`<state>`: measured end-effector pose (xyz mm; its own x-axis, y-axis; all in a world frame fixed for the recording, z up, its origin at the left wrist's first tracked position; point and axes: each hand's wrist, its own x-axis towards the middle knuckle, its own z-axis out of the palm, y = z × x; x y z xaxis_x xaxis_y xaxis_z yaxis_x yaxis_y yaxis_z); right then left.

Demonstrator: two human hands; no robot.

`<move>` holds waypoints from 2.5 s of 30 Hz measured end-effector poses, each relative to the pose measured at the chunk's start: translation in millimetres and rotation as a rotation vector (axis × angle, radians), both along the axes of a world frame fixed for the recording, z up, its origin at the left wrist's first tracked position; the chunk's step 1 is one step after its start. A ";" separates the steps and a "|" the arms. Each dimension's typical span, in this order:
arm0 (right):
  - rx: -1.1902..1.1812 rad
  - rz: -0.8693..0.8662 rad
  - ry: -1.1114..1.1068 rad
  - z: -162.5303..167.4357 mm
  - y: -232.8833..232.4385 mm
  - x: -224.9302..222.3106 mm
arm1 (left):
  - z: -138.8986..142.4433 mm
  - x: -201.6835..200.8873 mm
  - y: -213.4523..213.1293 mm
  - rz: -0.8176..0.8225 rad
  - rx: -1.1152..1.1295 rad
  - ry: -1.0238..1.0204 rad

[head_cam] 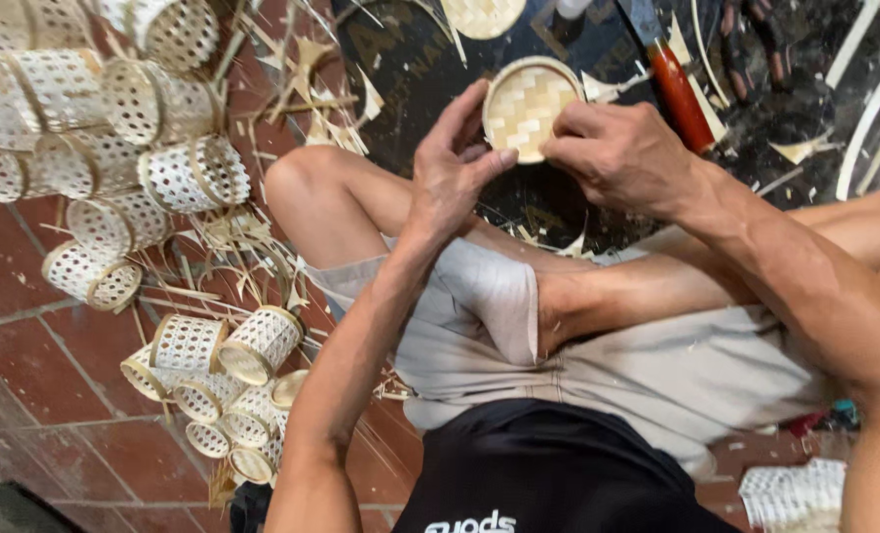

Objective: The person sits on the floor and weaves a small cylindrical bamboo basket. They attach a circular bamboo base to the basket body, trim excess strips with a knife, and secure the rim with a thin bamboo strip.

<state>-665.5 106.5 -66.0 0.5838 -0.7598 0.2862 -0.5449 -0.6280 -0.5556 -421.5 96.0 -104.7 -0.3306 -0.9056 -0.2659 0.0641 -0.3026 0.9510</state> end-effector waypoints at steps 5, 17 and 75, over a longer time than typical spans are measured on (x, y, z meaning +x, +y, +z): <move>0.134 -0.055 -0.042 -0.6 -3.9 -0.5 | 6.8 -2.5 6.3 -0.025 -0.168 -0.268; 0.260 -0.102 0.150 17.5 -13.8 13.6 | 16.7 -7.5 5.6 -0.083 -0.439 -0.472; 0.103 -0.048 -0.006 23.0 3.0 -2.4 | 25.5 -24.0 12.5 -0.011 -0.396 -0.414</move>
